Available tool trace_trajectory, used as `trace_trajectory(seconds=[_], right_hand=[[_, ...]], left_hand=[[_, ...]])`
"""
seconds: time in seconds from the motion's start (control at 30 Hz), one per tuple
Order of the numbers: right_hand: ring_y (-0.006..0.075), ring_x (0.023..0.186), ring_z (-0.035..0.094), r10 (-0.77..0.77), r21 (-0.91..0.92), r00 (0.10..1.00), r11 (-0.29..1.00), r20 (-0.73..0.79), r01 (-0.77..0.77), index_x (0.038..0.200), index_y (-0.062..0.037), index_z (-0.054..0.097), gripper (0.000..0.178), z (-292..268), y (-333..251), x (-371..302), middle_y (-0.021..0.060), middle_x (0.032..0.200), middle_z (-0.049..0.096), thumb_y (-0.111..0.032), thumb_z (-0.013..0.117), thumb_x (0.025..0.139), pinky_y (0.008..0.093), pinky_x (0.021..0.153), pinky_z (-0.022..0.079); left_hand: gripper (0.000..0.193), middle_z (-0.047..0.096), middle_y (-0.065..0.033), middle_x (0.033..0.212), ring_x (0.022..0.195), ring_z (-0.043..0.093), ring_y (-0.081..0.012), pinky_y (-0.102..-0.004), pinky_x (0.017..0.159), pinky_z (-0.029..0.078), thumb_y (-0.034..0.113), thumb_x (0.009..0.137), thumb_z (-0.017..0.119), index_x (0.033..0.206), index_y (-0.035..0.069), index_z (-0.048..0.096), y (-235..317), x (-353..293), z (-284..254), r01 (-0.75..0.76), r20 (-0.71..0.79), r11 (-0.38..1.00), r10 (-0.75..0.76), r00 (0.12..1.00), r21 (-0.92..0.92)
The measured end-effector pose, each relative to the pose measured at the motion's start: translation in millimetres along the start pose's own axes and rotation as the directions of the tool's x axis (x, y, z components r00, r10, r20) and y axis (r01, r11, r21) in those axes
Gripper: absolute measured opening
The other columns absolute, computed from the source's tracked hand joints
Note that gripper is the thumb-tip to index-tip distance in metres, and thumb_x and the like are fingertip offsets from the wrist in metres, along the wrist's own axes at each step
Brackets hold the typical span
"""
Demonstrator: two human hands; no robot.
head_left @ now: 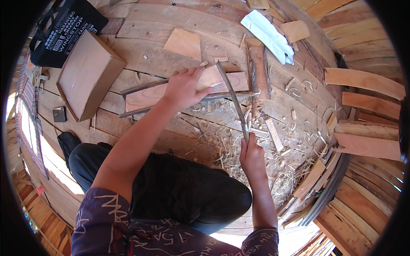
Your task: The person saws a small piece of wood by hand while sitting on the floor, using a saw to cut into the material.
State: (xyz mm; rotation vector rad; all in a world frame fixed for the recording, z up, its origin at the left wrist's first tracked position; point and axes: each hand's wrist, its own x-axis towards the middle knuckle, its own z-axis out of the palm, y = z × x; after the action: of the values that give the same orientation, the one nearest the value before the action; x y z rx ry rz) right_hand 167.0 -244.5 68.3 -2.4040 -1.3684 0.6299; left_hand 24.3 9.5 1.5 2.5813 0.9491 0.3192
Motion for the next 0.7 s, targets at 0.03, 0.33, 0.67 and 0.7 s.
trace_trajectory(seconds=[0.03,0.33,0.67,0.7], right_hand=[[0.0444,0.056,0.063,-0.001,0.013,1.0,1.0,0.003,0.001,0.107,0.0003,0.049,0.016,2,3,1,0.0251,0.059,0.059,-0.013,0.053,0.098,0.0533,0.047,0.05],[0.0441,0.057,0.063,-0.048,0.033,0.999,0.998,0.02,0.047,0.105,0.0004,0.048,0.016,10,-8,36,0.0247,0.058,0.059,-0.013,0.053,0.098,0.0519,0.048,0.051],[0.0434,0.056,0.063,-0.144,-0.067,0.988,0.988,-0.063,0.139,0.103,-0.0025,0.047,0.017,43,-9,89,0.0236,0.058,0.059,-0.017,0.053,0.098,0.0509,0.047,0.051],[0.0436,0.056,0.063,-0.138,-0.045,0.989,0.99,-0.044,0.136,0.103,-0.0026,0.047,0.017,37,-10,85,0.0236,0.057,0.059,-0.017,0.053,0.099,0.0511,0.047,0.051]], left_hand=[[0.066,0.064,-0.0148,0.109,0.103,0.061,-0.0326,-0.0461,0.086,0.048,0.046,0.085,0.066,0.13,0.001,0.051,0,0,0,0.003,0.007,1.0,-0.003,1.0,-0.002],[0.066,0.064,-0.0151,0.105,0.097,0.062,-0.0326,-0.0438,0.082,0.049,0.045,0.084,0.067,0.128,-0.001,0.051,-1,-3,1,-0.067,-0.049,0.998,0.067,0.997,-0.005],[0.065,0.062,-0.0138,0.1,0.094,0.061,-0.0325,-0.0457,0.079,0.047,0.046,0.083,0.067,0.126,0.0,0.051,-1,-4,2,-0.076,-0.072,0.997,0.076,0.994,0.012],[0.064,0.062,-0.0137,0.101,0.095,0.061,-0.0325,-0.0463,0.079,0.047,0.046,0.083,0.066,0.125,0.0,0.051,-2,-5,1,-0.088,-0.079,0.996,0.09,0.993,0.028]])
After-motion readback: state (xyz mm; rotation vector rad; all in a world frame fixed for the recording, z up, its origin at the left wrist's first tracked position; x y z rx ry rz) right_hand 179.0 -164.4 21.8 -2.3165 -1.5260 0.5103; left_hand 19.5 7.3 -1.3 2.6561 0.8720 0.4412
